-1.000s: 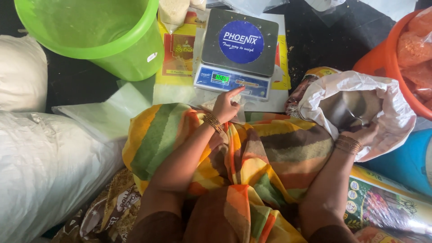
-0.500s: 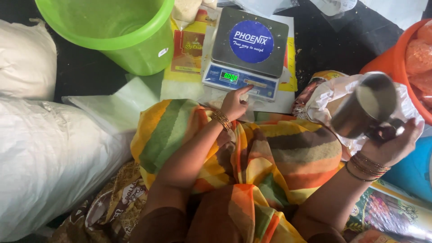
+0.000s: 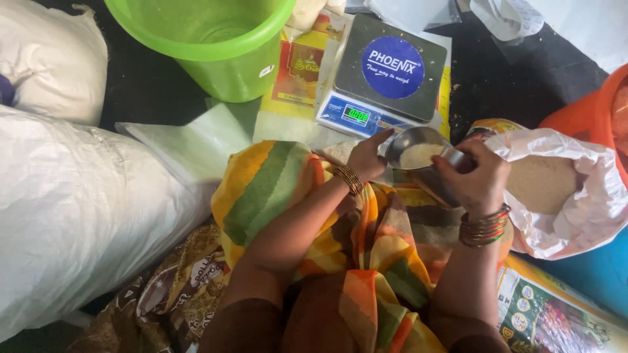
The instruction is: The person scoops grains from a large sack using a metal scoop and pours them into a clear plastic bag placed on a digital scale. They adjust the amount by hand to reach a target weight, then remove the filled bag and repeat the process with a new bag.
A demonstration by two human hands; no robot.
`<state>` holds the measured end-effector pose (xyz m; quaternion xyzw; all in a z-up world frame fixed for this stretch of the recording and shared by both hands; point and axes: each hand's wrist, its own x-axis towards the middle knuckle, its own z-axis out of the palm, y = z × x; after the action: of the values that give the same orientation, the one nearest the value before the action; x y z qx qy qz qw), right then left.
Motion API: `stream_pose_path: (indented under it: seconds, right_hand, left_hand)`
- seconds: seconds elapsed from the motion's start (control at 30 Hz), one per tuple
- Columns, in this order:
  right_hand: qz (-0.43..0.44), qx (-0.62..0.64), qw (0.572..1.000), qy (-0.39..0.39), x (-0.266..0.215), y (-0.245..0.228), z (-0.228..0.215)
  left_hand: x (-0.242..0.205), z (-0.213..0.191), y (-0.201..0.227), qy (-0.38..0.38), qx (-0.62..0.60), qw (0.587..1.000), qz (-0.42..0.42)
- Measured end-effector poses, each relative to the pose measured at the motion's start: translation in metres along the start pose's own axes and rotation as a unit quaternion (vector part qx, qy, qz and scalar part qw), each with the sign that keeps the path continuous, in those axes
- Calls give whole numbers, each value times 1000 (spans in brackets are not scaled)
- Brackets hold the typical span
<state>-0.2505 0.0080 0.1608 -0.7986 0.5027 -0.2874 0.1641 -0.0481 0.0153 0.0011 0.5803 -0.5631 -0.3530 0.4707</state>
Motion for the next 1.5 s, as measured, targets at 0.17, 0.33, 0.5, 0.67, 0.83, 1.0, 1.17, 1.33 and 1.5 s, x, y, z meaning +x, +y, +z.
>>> stream_pose_path:
  seconds: [0.17, 0.33, 0.5, 0.67, 0.83, 1.0, 1.17, 1.33, 1.5]
  right_hand:
    - [-73, -127, 984, -105, 31, -35, 16]
    - [0, -298, 928, -225, 49, -59, 44]
    - [50, -312, 918, -238, 52, -65, 46]
    - [73, -251, 958, -118, 36, -31, 7]
    - [65, -319, 938, 122, -3, 61, -61]
    - [90, -421, 883, 187, -25, 179, -83]
    - [173, -340, 908, 173, -35, 254, -57]
    - [106, -416, 857, 286, -58, 277, -40]
    - [190, -427, 859, 209, -60, 306, -61]
  left_hand:
    - [-2, 8, -14, -53, 41, 997, 30]
    - [-3, 11, -10, -59, 58, 996, 22]
    - [3, 10, -14, -65, 79, 995, -17]
    - [8, 8, -17, -63, 73, 995, -2]
    - [9, 0, -16, -83, 56, 994, -46]
    - [6, -3, -16, -64, 58, 996, -38]
    - [7, -9, -15, -42, 51, 998, -24]
    - [2, -14, -17, -42, 43, 997, -45]
    - [3, -10, -24, -3, 53, 998, 33]
